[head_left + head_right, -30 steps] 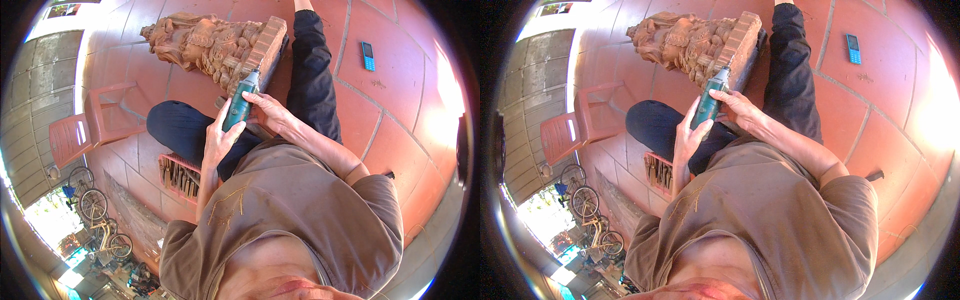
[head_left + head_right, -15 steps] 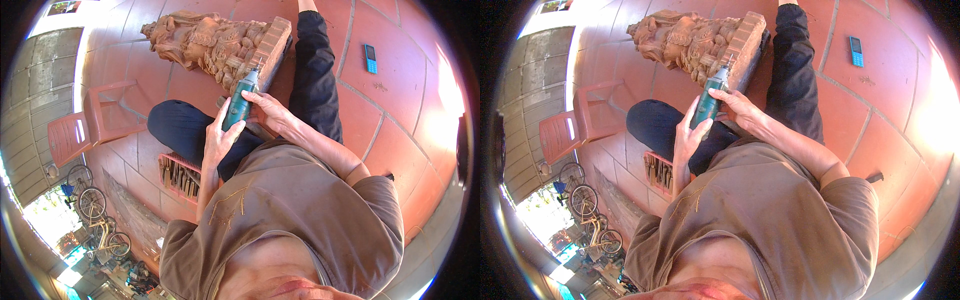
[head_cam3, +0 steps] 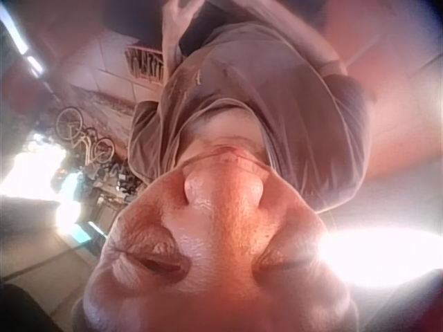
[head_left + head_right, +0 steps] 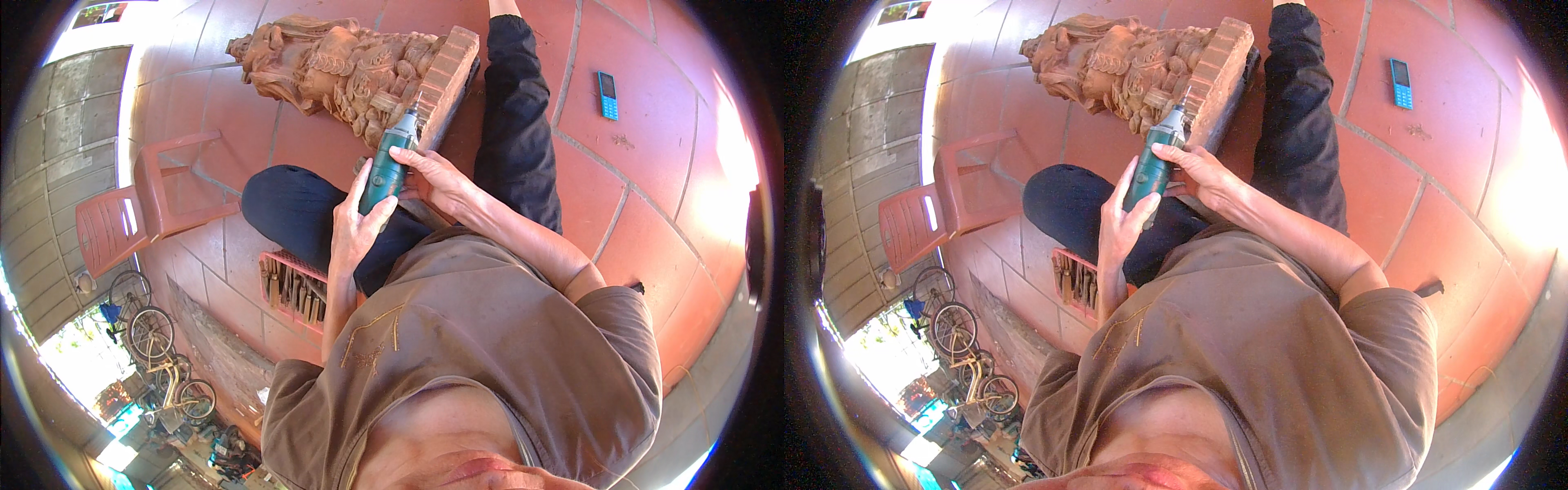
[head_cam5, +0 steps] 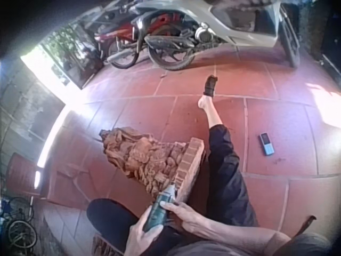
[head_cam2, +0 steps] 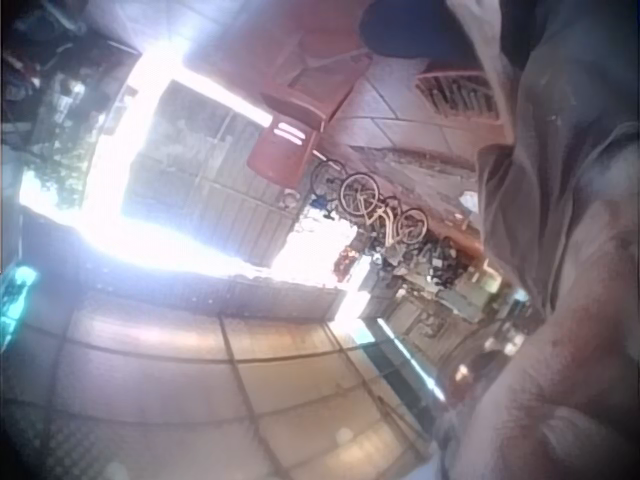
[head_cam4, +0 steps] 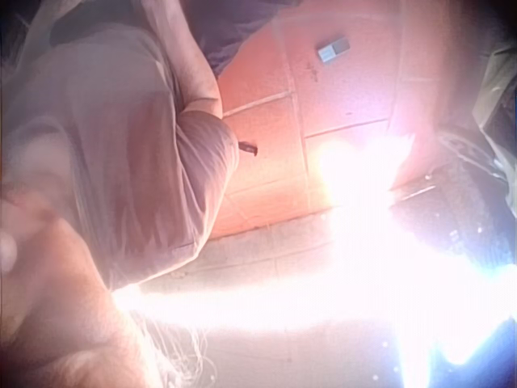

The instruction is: The person uses a handheld rotary tool to carve details into a wooden sculpture of a seated figure. They hold the tool with both hands and guide it along the surface of the wood, removing material to refine the design.

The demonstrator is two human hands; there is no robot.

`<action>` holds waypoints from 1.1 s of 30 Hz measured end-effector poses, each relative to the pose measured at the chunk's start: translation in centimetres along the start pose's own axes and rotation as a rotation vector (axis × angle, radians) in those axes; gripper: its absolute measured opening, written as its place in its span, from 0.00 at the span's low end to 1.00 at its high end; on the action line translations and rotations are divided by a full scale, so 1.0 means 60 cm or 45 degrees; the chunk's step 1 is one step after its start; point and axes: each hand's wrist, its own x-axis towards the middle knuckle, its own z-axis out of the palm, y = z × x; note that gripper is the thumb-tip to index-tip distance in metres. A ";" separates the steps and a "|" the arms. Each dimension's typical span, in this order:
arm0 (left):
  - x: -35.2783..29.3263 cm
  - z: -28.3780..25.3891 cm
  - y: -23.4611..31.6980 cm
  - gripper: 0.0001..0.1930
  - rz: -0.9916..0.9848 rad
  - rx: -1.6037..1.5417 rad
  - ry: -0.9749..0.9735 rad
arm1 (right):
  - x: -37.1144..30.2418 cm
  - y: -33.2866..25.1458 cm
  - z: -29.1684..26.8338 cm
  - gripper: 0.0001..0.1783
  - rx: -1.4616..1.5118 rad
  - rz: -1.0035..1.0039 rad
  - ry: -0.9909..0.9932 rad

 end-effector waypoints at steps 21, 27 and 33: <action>-0.003 0.005 -0.001 0.33 0.020 0.010 -0.005 | -0.005 0.003 -0.006 0.31 0.025 -0.001 0.010; -0.008 0.011 0.002 0.33 0.020 0.022 -0.021 | -0.011 0.007 -0.013 0.31 0.060 -0.007 0.012; -0.013 0.016 0.001 0.33 0.030 0.023 -0.031 | -0.019 0.008 -0.017 0.31 0.066 -0.013 -0.008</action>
